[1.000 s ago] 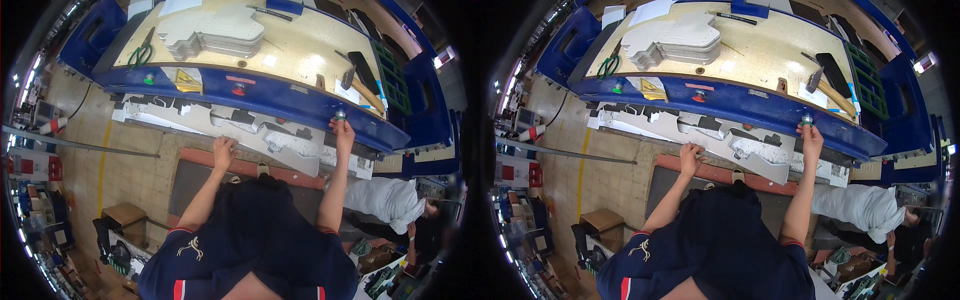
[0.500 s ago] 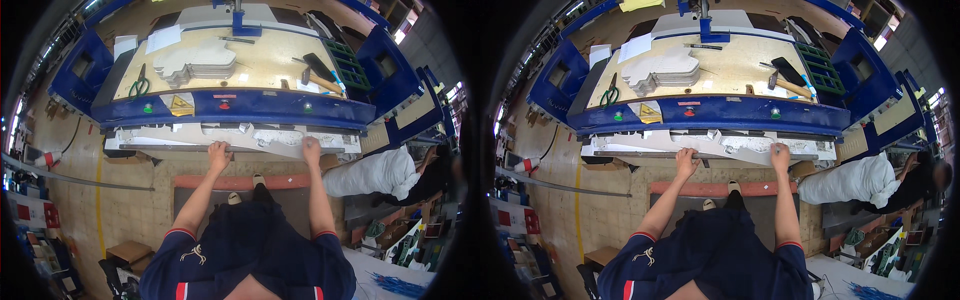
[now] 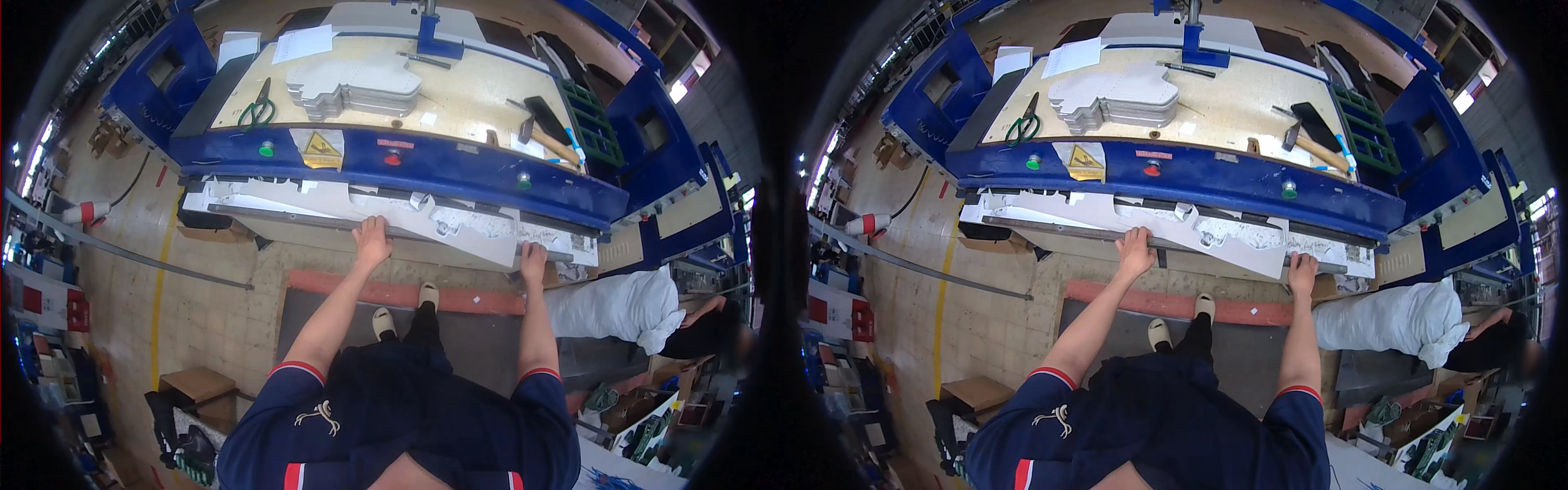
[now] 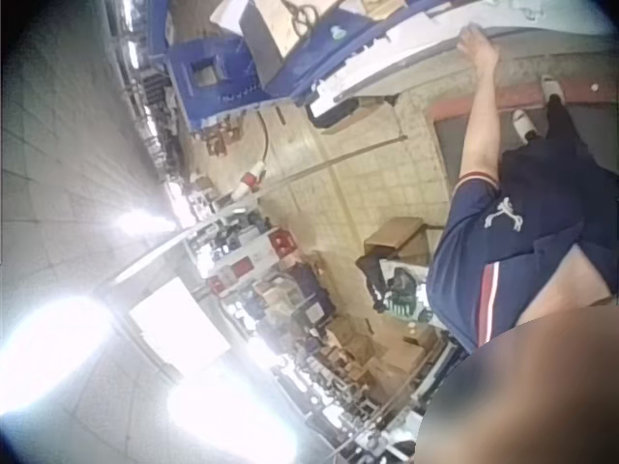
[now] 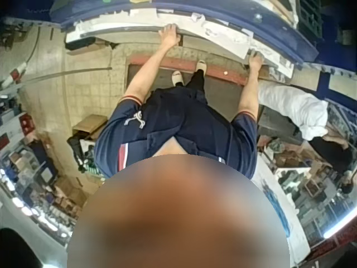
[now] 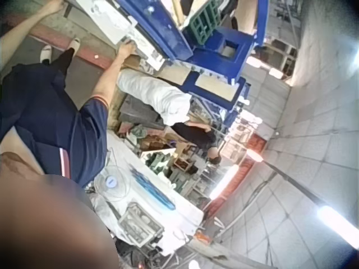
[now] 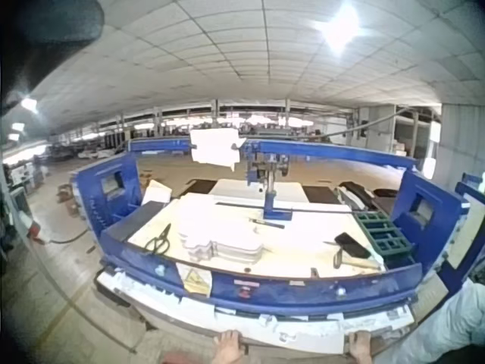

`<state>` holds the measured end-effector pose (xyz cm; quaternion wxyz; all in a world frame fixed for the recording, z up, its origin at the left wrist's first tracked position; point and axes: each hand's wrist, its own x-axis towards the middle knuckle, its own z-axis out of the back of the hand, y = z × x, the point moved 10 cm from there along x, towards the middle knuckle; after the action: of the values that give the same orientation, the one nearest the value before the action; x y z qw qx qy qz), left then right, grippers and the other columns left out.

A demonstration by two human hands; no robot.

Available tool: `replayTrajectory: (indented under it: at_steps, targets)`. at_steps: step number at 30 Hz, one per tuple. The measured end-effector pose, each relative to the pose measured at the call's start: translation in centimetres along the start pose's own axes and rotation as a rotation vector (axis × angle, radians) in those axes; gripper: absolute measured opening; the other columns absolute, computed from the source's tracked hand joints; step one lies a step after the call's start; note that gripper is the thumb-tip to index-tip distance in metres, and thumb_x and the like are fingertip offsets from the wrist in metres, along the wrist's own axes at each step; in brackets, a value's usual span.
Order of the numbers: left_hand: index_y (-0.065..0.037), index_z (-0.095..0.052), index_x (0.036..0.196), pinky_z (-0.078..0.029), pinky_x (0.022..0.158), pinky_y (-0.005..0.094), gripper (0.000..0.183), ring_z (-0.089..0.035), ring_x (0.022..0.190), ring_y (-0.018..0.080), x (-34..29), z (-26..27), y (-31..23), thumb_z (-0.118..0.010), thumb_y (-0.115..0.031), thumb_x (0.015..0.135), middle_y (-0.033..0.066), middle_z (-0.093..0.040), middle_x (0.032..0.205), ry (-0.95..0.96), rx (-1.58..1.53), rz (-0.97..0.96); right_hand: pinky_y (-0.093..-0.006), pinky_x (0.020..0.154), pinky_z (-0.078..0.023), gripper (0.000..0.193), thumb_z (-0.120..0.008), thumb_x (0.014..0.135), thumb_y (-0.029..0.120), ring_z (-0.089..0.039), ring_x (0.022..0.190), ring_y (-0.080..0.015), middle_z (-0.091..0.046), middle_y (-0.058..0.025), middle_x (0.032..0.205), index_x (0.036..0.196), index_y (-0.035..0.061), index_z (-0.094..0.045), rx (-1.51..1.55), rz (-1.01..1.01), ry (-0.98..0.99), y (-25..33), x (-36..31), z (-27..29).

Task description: Operator is using a hydraulic clicker press to cut shoe components from a sheet of material using a metal die.

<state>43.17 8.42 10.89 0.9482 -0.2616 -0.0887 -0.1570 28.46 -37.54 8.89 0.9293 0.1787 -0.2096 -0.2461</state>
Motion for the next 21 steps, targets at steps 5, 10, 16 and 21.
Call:
replayTrajectory:
  at_steps: [5, 10, 16, 21]
  targets:
    - [-0.012, -0.052, 0.106, -0.033, 0.088, 0.0482, 0.043, -0.048, 0.109, 0.0283, 0.3, -0.5, 0.0, -0.067, -0.009, 0.066, 0.0086, -0.053, 0.106, 0.068, 0.025, 0.044, -0.0479, 0.088, -0.041, 0.035, -0.052, 0.096, 0.033, -0.05, 0.098, -0.0389, -0.057, -0.0209, 0.097, 0.09, -0.0001, -0.06, -0.034, 0.013, -0.034, 0.5, 0.1, 0.3]
    - [-0.011, -0.053, 0.107, -0.034, 0.085, 0.0494, 0.042, -0.048, 0.107, 0.0297, 0.1, -0.6, 0.1, -0.064, -0.008, 0.067, 0.0098, -0.052, 0.105, 0.082, 0.026, 0.06, -0.0481, 0.084, -0.042, 0.033, -0.053, 0.095, 0.033, -0.05, 0.095, -0.0387, -0.057, -0.0191, 0.095, 0.089, 0.0009, -0.059, -0.048, 0.033, -0.031, 0.8, -0.4, 0.1]
    - [-0.011, -0.055, 0.108, -0.036, 0.082, 0.0491, 0.038, -0.05, 0.106, 0.0303, -3.0, -0.7, 0.7, -0.061, -0.009, 0.07, 0.0108, -0.053, 0.106, 0.176, 0.021, 0.067, -0.0487, 0.083, -0.043, 0.031, -0.057, 0.093, 0.033, -0.051, 0.097, -0.038, -0.058, -0.0176, 0.096, 0.09, 0.0028, -0.06, -0.064, 0.038, 0.109, 0.0, -3.2, 0.7]
    - [-0.011, -0.06, 0.112, -0.04, 0.087, 0.05, 0.037, -0.051, 0.115, 0.0318, -6.3, 0.2, 1.6, -0.063, -0.015, 0.075, 0.0121, -0.056, 0.118, 0.449, -0.006, 0.083, -0.0463, 0.085, -0.047, 0.026, -0.062, 0.087, 0.029, -0.06, 0.099, -0.0362, -0.064, -0.0156, 0.1, 0.093, 0.0042, -0.067, -0.146, -0.189, 0.5, -1.1, -4.4, 1.4]
